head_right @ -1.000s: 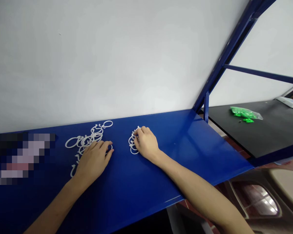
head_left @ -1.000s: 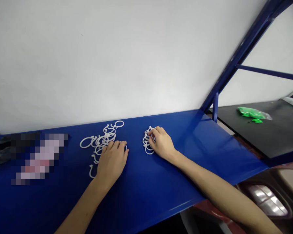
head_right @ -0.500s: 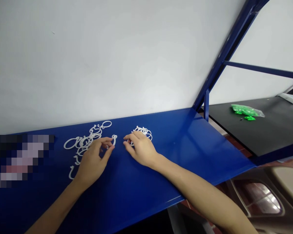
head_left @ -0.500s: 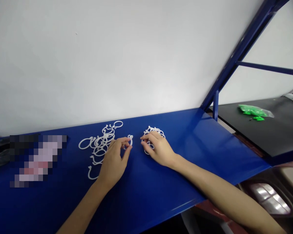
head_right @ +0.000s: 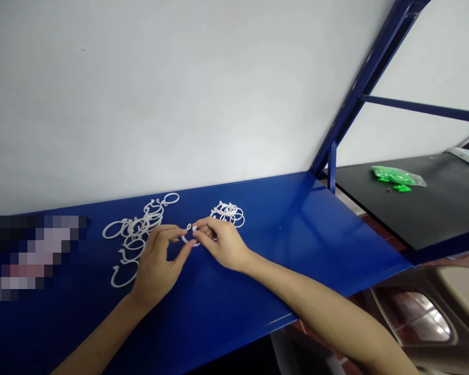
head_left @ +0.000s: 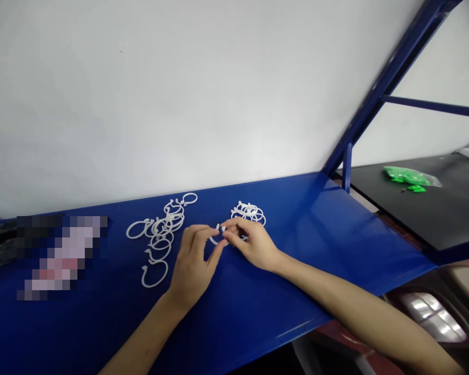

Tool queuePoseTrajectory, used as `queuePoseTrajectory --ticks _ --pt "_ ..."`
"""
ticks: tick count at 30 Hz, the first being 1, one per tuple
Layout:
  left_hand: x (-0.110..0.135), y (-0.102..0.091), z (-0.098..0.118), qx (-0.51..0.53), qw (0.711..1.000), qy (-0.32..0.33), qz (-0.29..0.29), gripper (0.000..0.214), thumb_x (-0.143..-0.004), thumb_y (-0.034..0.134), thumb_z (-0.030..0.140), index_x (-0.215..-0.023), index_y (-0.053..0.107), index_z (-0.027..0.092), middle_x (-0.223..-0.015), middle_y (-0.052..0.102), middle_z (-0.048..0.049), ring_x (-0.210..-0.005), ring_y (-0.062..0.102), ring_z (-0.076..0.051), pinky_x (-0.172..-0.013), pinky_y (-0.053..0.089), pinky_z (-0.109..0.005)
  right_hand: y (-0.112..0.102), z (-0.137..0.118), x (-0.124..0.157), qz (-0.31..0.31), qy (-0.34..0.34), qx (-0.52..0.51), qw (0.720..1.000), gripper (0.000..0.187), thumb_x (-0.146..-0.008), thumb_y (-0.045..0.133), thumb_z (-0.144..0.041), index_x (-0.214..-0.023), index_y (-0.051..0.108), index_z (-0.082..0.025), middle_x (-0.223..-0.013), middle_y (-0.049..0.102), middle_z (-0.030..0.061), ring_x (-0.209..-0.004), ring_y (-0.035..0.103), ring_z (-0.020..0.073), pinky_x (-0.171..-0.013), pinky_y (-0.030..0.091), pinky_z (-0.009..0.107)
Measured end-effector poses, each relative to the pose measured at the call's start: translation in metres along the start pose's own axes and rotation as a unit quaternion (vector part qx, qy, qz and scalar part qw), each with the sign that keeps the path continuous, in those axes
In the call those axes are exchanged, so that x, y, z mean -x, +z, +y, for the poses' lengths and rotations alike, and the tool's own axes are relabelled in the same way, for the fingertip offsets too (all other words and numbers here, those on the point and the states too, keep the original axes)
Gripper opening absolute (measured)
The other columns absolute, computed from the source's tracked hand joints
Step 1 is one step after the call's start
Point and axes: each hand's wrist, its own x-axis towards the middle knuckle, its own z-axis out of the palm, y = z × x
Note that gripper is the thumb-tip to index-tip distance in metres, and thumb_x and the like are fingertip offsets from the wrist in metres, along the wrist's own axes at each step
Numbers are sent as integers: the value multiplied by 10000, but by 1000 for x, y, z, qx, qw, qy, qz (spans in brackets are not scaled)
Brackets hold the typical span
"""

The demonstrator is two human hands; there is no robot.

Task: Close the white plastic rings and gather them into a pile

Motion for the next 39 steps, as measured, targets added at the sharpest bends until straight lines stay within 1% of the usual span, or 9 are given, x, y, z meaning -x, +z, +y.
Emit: queuePoseTrajectory --ticks 2,6,9,12,18,27,31,35,39 --pt "-2 -1 -3 2 998 -65 -13 194 -937 590 297 -1108 602 207 -1026 679 -65 -903 658 -192 -793 553 -329 -2 0 0 -3 -34 43 999 158 -964 586 -270 -1076 665 -192 -818 672 7 -702 607 125 -669 481 252" --pt "-7 -5 -9 84 977 -158 -117 211 -956 529 390 -972 675 239 -859 736 -1 -748 688 -165 -725 547 -292 -4 -2 3 -1 -72 73 995 184 -987 561 -291 -1112 660 -200 -860 679 19 -753 622 135 -722 505 268" --pt "-9 -7 -9 129 952 -255 -110 292 -931 536 486 -952 683 234 -794 738 1 -690 690 -167 -688 548 -288 -3 -5 5 14 -34 40 999 223 -971 590 -333 -1148 605 -198 -832 684 6 -714 633 129 -656 516 246" --pt "-9 -8 -10 174 934 -298 -93 360 -900 552 555 -958 676 221 -802 742 -16 -685 690 -174 -681 554 -297 -2 -6 6 8 -41 43 998 181 -959 606 -315 -1099 597 -201 -851 698 12 -726 647 129 -647 523 239" --pt "-6 -12 -11 176 941 -265 -115 295 -912 554 496 -903 675 227 -731 727 10 -645 681 -155 -639 520 -270 -4 -8 7 -1 -136 86 987 87 -987 565 -237 -969 636 -190 -915 708 45 -789 659 143 -732 532 274" --pt "-6 -20 -10 70 988 -117 -77 221 -939 551 387 -856 690 236 -782 751 19 -691 696 -142 -680 530 -245 -8 -13 10 -61 -200 154 966 154 -1027 461 -225 -1019 611 -191 -895 680 62 -811 625 166 -756 537 308" --pt "-14 -21 -20 -9 990 -53 -127 255 -972 487 372 -1037 692 236 -967 753 -32 -904 689 -194 -863 528 -323 -16 -6 2 0 -174 197 965 148 -1008 485 -237 -1015 626 -192 -958 640 76 -828 621 167 -741 534 301" --pt "-18 -29 -41 -239 954 -77 -163 362 -949 410 278 -1184 659 164 -1133 703 -135 -1082 602 -324 -955 464 -486 -26 10 -9 95 -94 231 964 129 -976 550 -242 -972 670 -194 -943 613 50 -717 594 129 -678 508 270" --pt "-16 -38 -56 -358 898 -131 -220 403 -918 425 321 -1187 654 127 -1146 663 -187 -1104 558 -383 -881 460 -505 -30 25 -17 101 -62 288 950 106 -944 590 -214 -1012 671 -206 -882 643 32 -817 595 173 -764 501 305"
